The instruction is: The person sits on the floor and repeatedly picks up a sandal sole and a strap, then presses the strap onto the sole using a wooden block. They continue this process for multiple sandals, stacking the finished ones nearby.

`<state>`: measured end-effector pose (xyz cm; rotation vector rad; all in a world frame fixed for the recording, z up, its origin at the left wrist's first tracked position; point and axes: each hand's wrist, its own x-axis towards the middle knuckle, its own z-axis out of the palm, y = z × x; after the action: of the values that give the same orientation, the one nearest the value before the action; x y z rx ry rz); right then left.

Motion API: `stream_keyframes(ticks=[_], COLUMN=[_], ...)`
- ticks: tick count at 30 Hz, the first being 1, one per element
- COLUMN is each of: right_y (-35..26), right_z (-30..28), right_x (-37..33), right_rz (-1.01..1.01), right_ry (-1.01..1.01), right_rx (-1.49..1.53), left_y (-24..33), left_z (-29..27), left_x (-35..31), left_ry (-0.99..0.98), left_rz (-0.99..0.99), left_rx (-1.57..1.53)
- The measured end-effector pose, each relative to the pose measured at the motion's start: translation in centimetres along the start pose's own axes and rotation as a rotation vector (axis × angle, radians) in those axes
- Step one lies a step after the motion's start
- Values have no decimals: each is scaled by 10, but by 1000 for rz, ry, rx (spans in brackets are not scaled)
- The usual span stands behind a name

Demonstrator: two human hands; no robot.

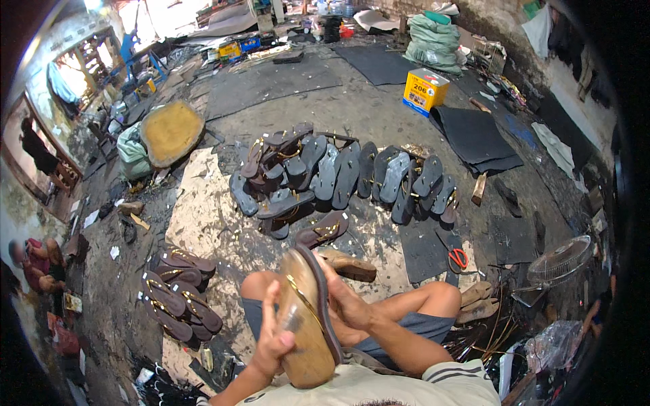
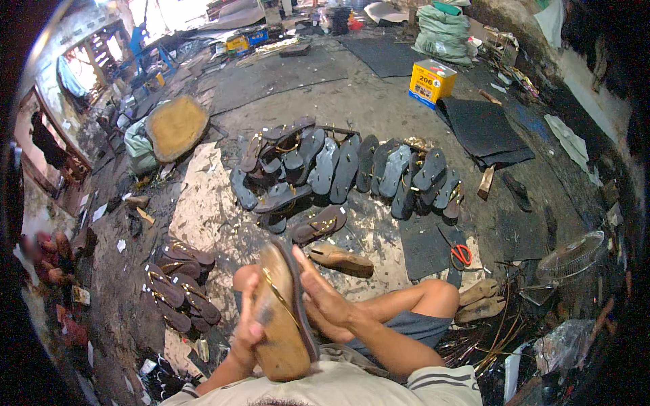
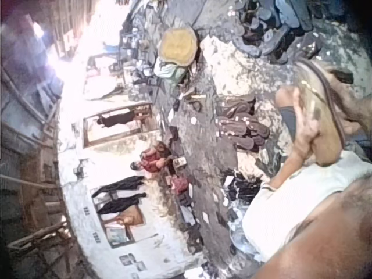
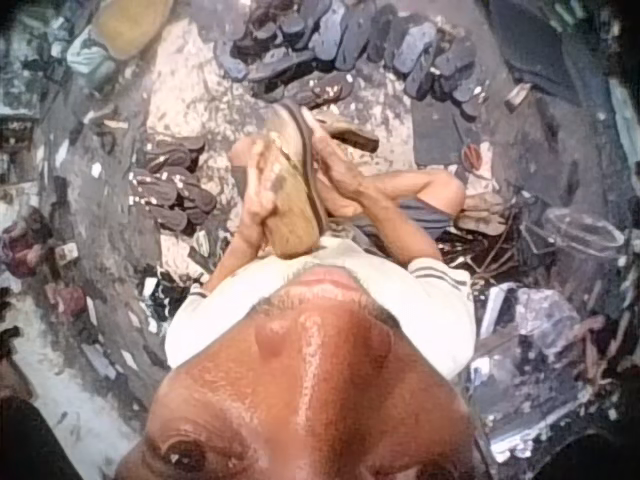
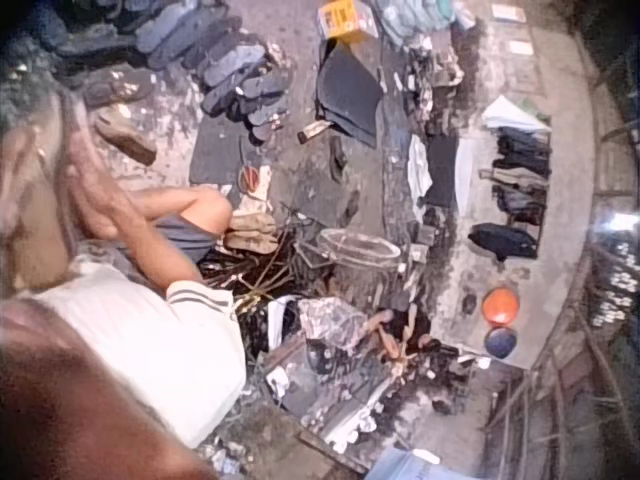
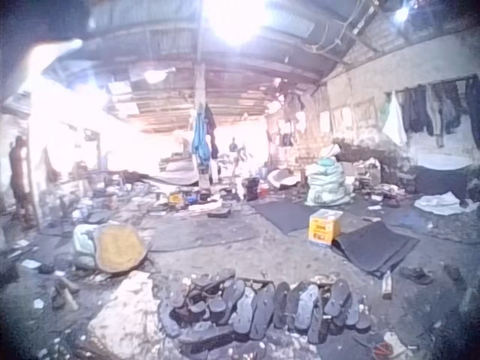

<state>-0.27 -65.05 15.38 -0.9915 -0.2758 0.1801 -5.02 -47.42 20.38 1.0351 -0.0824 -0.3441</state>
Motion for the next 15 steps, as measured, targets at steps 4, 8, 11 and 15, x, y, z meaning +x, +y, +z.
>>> stream_keyframes(ticks=[4, 8, 11, 15], right_y=[10, -22, -33, -24], right_z=[7, 47, 34, 0], right_x=[-60, -46, -37, -30], right_rz=[539, 484, 390, 105], right_ry=[-90, -165, -53, 176], right_rx=[564, 1153, 848, 14], left_y=[16, -3, -7, -11], left_z=[20, 16, 12, -12], left_x=[38, 77, 90, 90], left_ry=[22, -277, -299, -156], left_rz=[194, 199, 95, 34], left_rx=[-219, -649, -637, -175])
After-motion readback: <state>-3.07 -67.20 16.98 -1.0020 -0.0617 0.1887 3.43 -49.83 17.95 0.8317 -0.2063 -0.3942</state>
